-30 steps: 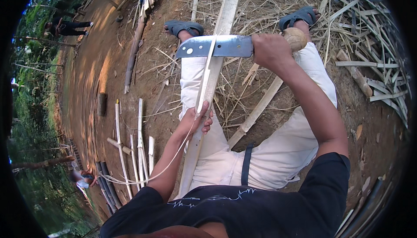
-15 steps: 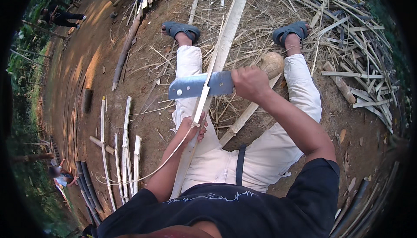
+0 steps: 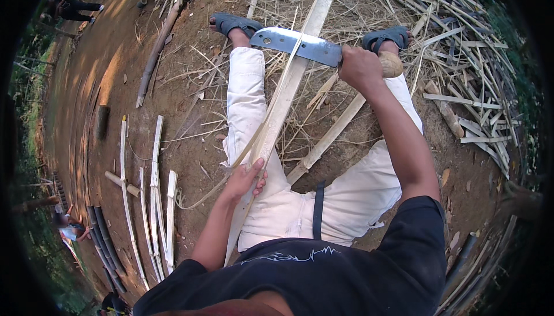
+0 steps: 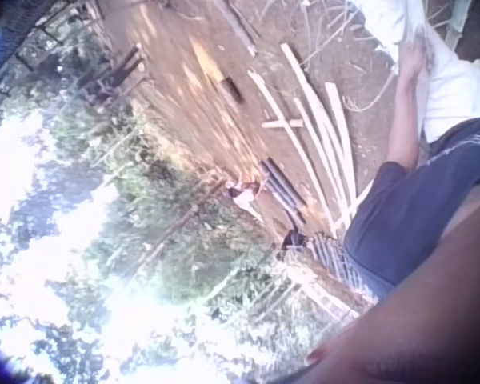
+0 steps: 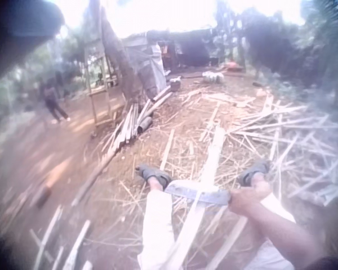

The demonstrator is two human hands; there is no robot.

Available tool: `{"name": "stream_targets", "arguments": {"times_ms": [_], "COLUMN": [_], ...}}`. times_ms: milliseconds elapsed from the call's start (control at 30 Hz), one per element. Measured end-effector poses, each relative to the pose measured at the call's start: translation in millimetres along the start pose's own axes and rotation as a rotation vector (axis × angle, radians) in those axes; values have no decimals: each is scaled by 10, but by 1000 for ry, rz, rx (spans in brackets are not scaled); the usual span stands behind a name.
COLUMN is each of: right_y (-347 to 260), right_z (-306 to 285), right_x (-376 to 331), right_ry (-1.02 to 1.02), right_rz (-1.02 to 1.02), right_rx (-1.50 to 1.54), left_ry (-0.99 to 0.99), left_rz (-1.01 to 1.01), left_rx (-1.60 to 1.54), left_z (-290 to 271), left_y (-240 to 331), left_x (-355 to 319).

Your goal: The person peels and shapes strips of bamboo using a large blade while sitting on the ground, handling long pieces of bamboo one at a time and removing the outer layer.

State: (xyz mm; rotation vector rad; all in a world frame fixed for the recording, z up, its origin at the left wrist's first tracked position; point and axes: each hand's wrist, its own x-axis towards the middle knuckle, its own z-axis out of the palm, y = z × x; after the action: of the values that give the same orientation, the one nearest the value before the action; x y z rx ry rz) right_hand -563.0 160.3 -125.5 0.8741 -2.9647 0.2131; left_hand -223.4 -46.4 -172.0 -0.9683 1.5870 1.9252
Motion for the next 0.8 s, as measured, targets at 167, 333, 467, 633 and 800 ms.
{"name": "stream_targets", "arguments": {"times_ms": [167,333,467,633,800], "right_y": [-346,202,249,95,601], "right_z": [138,59,-106,125,-212], "right_x": [-309,105,306,32,740], "right_ry": [-64,4,18,71,32], "right_rz": [-172,-172,-69,-574,93], "right_rx": [6,-76,-101,-108,-174], "left_ry": [-34,9,76,37,-46], "left_rz": [-64,-62,-64,-86,-130], "left_rx": [-105,-47,7,-41,-86], "left_z": [-92,-130,-198,-206,-282], "left_y": [108,-105,-110,-143,-303], "left_x": [4,-195,-237,-288,-430]}}
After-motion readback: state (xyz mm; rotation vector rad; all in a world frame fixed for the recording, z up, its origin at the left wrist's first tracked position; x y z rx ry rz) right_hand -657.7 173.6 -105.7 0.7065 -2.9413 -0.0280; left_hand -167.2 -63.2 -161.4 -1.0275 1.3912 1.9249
